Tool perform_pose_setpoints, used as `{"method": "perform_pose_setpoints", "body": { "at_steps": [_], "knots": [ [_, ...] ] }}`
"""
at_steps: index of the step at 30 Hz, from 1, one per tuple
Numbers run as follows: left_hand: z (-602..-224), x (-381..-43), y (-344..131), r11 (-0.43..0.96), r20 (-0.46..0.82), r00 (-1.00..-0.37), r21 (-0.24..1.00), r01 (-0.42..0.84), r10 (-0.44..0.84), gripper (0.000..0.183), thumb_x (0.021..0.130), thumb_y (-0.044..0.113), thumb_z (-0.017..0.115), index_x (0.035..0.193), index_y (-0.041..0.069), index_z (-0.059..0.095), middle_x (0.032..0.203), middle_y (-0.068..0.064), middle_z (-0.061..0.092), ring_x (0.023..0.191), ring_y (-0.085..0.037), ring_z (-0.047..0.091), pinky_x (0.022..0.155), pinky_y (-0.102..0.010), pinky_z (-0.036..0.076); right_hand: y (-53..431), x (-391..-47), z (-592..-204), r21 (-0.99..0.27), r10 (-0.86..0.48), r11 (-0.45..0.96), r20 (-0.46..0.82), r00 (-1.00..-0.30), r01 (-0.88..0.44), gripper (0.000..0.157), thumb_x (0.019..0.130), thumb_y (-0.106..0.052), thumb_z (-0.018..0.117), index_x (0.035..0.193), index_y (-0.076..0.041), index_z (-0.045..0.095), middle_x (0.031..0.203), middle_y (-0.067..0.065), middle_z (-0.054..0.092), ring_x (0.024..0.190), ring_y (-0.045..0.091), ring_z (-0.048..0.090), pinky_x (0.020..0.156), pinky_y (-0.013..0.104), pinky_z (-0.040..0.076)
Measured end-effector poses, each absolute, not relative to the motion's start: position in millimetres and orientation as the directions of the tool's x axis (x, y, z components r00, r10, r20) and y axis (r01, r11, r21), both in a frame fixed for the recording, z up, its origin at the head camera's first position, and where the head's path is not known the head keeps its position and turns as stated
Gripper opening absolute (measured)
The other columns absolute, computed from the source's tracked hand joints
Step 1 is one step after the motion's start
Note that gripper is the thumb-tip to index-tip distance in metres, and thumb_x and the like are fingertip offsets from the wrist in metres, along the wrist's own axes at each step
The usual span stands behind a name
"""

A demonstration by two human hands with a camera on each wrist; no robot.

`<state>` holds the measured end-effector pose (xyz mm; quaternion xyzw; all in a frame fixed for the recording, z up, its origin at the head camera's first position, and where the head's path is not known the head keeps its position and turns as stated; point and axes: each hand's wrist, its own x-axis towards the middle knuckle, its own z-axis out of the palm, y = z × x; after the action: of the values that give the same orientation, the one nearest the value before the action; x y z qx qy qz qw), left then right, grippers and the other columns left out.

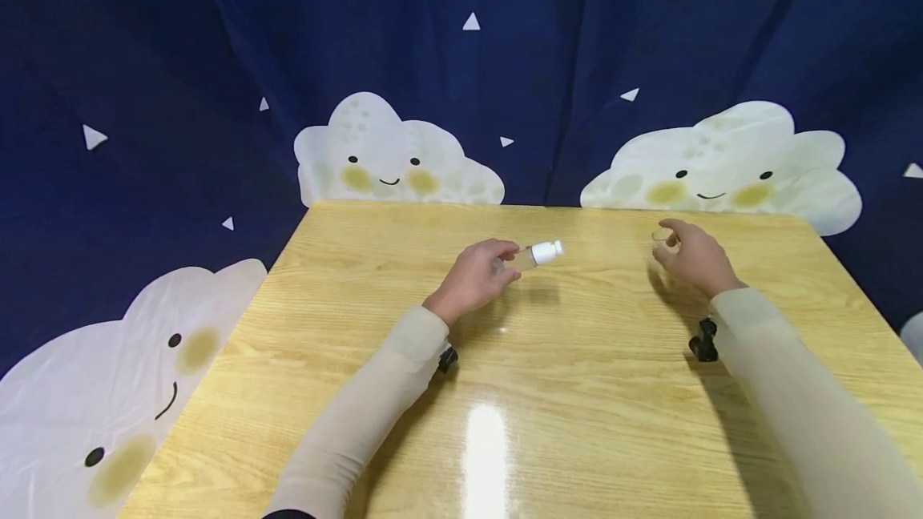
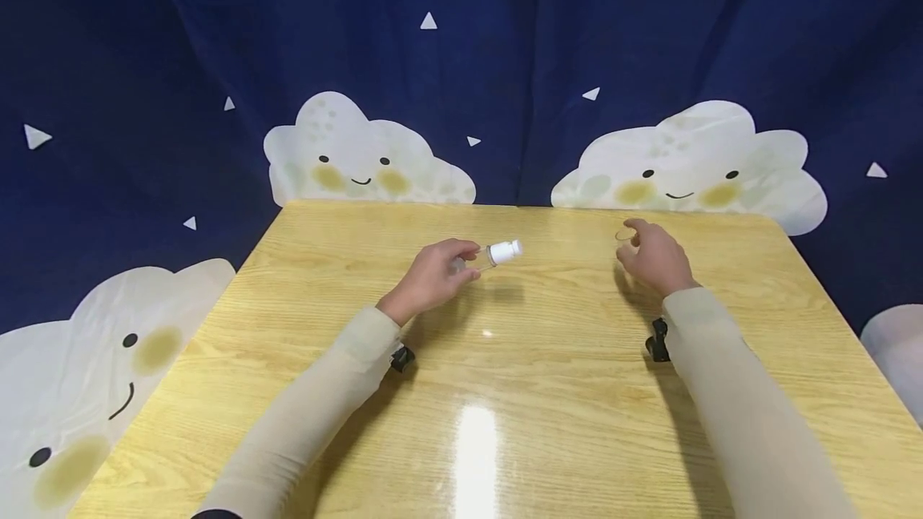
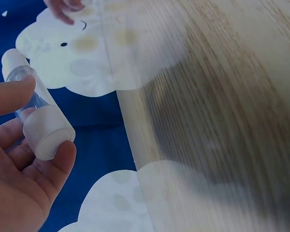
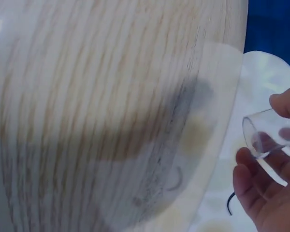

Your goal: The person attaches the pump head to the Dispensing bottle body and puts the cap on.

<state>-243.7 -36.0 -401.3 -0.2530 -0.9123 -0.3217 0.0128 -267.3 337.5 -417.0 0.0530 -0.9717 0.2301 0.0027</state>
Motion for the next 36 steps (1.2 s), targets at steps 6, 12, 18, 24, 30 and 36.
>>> {"method": "perform_pose_setpoints", "body": {
  "at_steps": [6, 12, 18, 24, 30, 36],
  "knots": [
    [-400.9, -244.9, -36.2, 0.681, 0.181, -0.875, 0.564, 0.466, 0.448, 0.042, 0.095, 0.024, 0.068, 0.134, 0.01, 0.061, 0.125, -0.006, 0.069, 0.117, -0.022, 0.064, 0.104, -0.038, 0.05, 324.1, -264.1, -408.0, -0.469, -0.109, 0.87, 0.121, -0.987, -0.154, 0.05, 0.096, -0.025, 0.06, 0.13, 0.008, 0.045, 0.119, 0.031, 0.06, 0.101, 0.045, 0.06, 0.085, 0.057, 0.048],
    [-400.5, -245.1, -37.0, 0.679, 0.181, -0.872, 0.563, 0.471, 0.455, 0.043, 0.095, 0.025, 0.068, 0.134, 0.009, 0.061, 0.126, -0.006, 0.069, 0.117, -0.021, 0.064, 0.105, -0.037, 0.05, 314.4, -261.0, -400.6, -0.464, -0.162, 0.853, 0.202, -0.966, -0.24, 0.041, 0.093, -0.015, 0.065, 0.126, 0.007, 0.053, 0.121, 0.032, 0.061, 0.104, 0.048, 0.06, 0.088, 0.059, 0.048],
    [-399.8, -247.1, -37.1, 0.684, 0.18, -0.875, 0.561, 0.467, 0.45, 0.043, 0.095, 0.025, 0.068, 0.135, 0.01, 0.061, 0.126, -0.006, 0.068, 0.117, -0.022, 0.064, 0.104, -0.038, 0.05, 311.9, -261.6, -399.0, -0.44, -0.212, 0.844, 0.252, -0.944, -0.307, 0.043, 0.093, -0.011, 0.067, 0.131, 0.004, 0.055, 0.126, 0.031, 0.061, 0.108, 0.048, 0.059, 0.09, 0.062, 0.046],
    [-399.4, -248.2, -37.0, 0.688, 0.169, -0.876, 0.558, 0.463, 0.453, 0.043, 0.095, 0.025, 0.068, 0.135, 0.011, 0.061, 0.125, -0.005, 0.068, 0.117, -0.021, 0.064, 0.104, -0.038, 0.05, 303.4, -258.8, -400.3, -0.452, -0.272, 0.808, 0.282, -0.92, -0.377, 0.042, 0.094, -0.01, 0.066, 0.134, 0.0, 0.056, 0.127, 0.03, 0.059, 0.098, 0.042, 0.065, 0.08, 0.056, 0.051],
    [-398.4, -247.2, -38.3, 0.697, 0.158, -0.881, 0.557, 0.453, 0.446, 0.042, 0.095, 0.025, 0.068, 0.134, 0.012, 0.061, 0.124, -0.004, 0.068, 0.115, -0.021, 0.064, 0.102, -0.037, 0.051, 280.4, -251.8, -391.4, -0.427, -0.341, 0.783, 0.314, -0.886, -0.453, 0.042, 0.093, -0.011, 0.068, 0.134, -0.003, 0.058, 0.125, 0.024, 0.06, 0.091, 0.033, 0.066, 0.074, 0.049, 0.054],
    [-397.7, -247.3, -38.8, 0.693, 0.16, -0.878, 0.556, 0.459, 0.452, 0.042, 0.095, 0.026, 0.067, 0.134, 0.011, 0.061, 0.125, -0.004, 0.068, 0.116, -0.021, 0.064, 0.103, -0.037, 0.05, 253.3, -245.9, -379.1, -0.42, -0.369, 0.771, 0.319, -0.873, -0.479, 0.041, 0.093, -0.008, 0.068, 0.132, -0.002, 0.058, 0.12, 0.017, 0.063, 0.092, 0.027, 0.062, 0.075, 0.047, 0.054]
  ]
}}
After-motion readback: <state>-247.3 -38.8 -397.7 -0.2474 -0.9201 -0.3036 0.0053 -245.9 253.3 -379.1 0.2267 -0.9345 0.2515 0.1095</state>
